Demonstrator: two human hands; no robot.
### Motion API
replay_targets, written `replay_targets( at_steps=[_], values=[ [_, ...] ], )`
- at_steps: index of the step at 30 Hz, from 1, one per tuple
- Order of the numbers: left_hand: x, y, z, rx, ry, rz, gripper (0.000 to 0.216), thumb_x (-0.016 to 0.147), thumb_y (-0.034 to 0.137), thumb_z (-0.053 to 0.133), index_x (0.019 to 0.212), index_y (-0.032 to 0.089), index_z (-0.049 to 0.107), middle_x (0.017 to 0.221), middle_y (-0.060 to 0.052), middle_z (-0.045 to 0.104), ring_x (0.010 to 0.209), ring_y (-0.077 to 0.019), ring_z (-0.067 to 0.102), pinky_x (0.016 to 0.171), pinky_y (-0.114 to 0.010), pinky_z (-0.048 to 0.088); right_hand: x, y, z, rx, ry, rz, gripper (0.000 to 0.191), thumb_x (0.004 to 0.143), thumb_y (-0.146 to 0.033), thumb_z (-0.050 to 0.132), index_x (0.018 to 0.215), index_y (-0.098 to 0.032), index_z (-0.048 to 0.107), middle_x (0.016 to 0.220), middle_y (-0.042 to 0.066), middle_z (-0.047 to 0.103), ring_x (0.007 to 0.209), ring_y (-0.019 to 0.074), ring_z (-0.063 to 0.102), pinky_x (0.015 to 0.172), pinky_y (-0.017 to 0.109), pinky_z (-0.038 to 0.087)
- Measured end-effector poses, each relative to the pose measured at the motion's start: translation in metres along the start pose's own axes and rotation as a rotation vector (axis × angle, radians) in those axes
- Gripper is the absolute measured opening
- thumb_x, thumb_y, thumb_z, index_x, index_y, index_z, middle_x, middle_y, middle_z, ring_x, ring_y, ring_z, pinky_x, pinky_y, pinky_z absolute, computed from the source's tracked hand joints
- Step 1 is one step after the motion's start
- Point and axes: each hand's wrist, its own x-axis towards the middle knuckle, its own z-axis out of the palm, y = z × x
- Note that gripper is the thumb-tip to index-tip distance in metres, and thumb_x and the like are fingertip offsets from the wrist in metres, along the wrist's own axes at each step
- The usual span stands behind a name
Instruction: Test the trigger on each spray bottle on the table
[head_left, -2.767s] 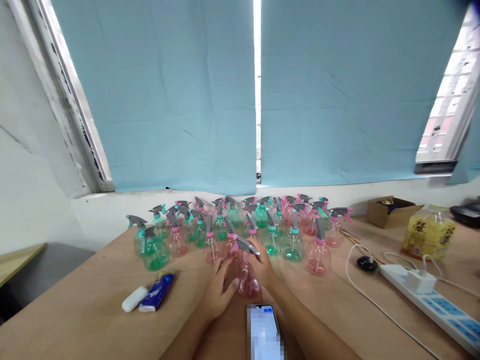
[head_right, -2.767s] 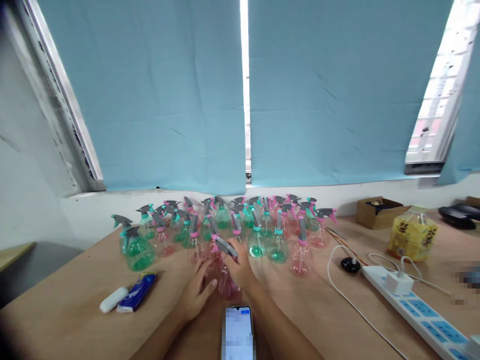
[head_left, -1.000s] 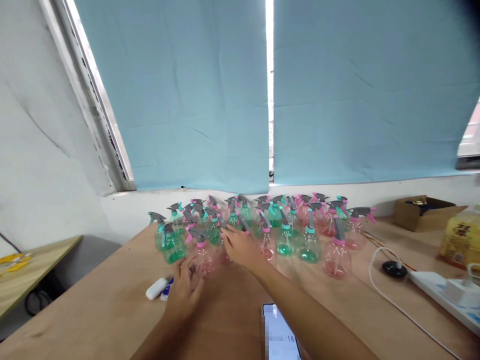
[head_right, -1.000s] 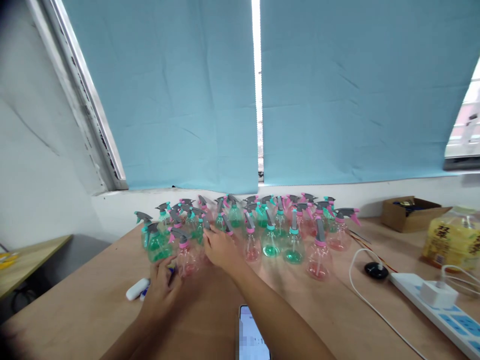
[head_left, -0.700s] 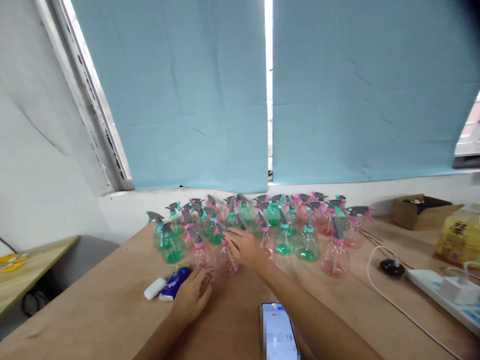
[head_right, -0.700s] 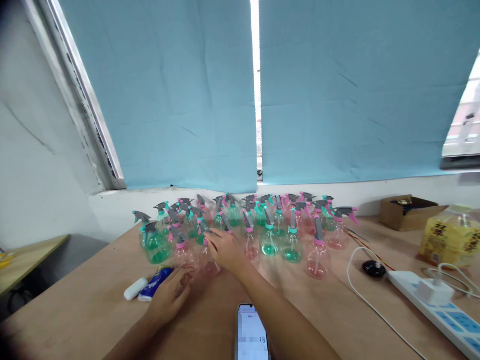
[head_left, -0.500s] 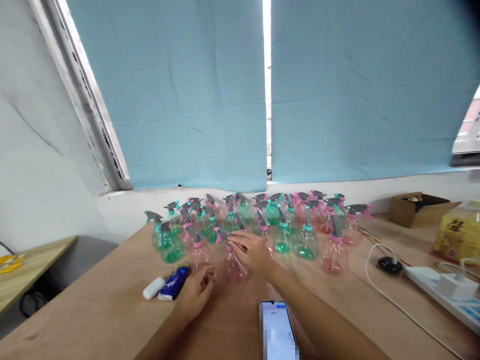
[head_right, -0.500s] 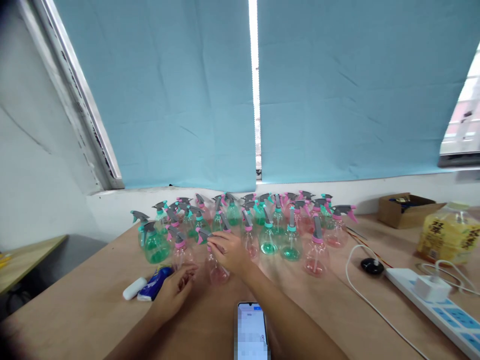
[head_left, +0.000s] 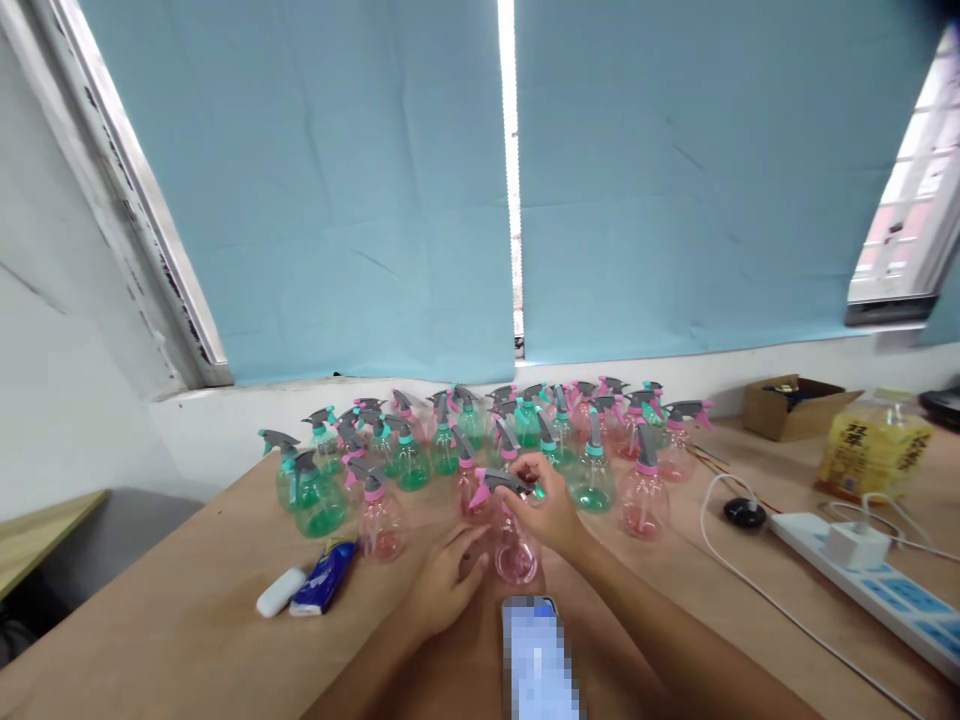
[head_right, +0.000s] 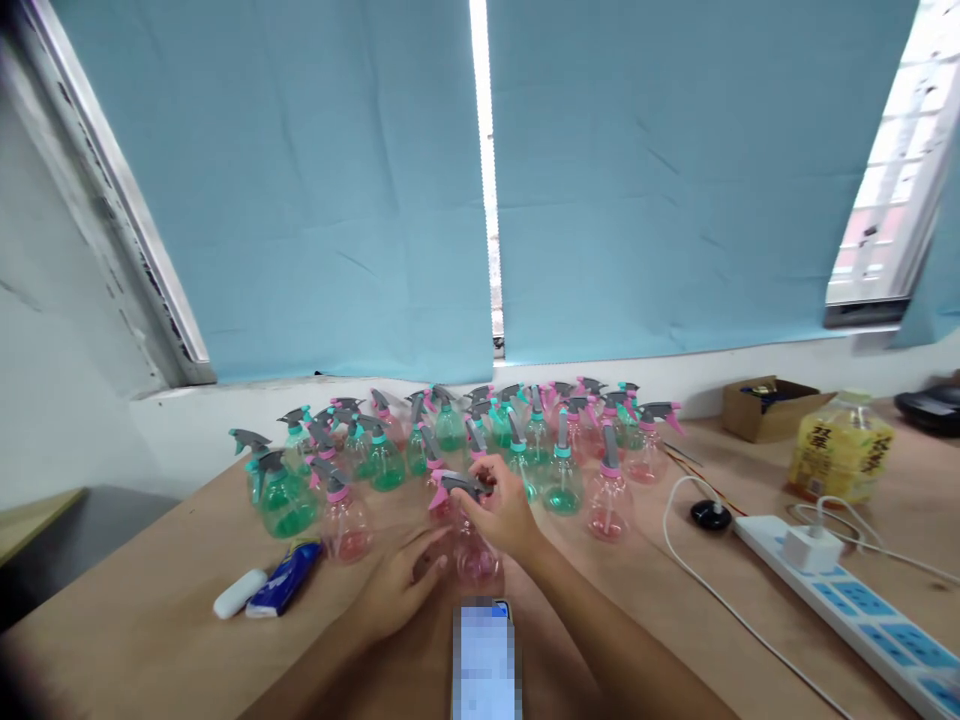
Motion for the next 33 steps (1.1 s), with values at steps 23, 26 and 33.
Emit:
replay_targets(
  at_steps=[23,26,33],
  values=[
    [0.021,-0.03,0.025,-0.557,0.045,-0.271,0.044,0.086,0.057,0.056,0.099,0.017,0.07,0.079,-0.001,0.065,0.062,-0.013,0.051,0.063,-0.024,0.042,0.017,0.008,-0.013,0.636,-0.646,0.371,0.026,0.077,-0.026,0.07,0.102,-0.019,0.073,0.084,0.004,0.072,0.085,0.0195,0.066,0.089,0.039,0.048],
    [0.021,-0.032,0.027,-0.557,0.027,-0.241,0.043,0.087,0.057,0.056,0.095,0.016,0.069,0.079,-0.001,0.063,0.063,-0.0129,0.051,0.064,-0.024,0.042,0.017,0.009,-0.011,0.672,-0.7,0.389,0.027,0.076,-0.026,0.072,0.102,-0.018,0.071,0.084,0.004,0.071,0.078,0.0176,0.066,0.084,0.037,0.05],
    [0.019,-0.03,0.025,-0.551,0.017,-0.25,0.042,0.088,0.054,0.055,0.101,0.017,0.069,0.079,0.0,0.063,0.062,-0.0129,0.051,0.063,-0.024,0.041,0.017,0.014,-0.005,0.506,-0.572,0.336,0.019,0.075,-0.016,0.062,0.092,-0.019,0.07,0.075,0.0,0.068,0.069,0.0149,0.063,0.069,0.028,0.049]
  ],
)
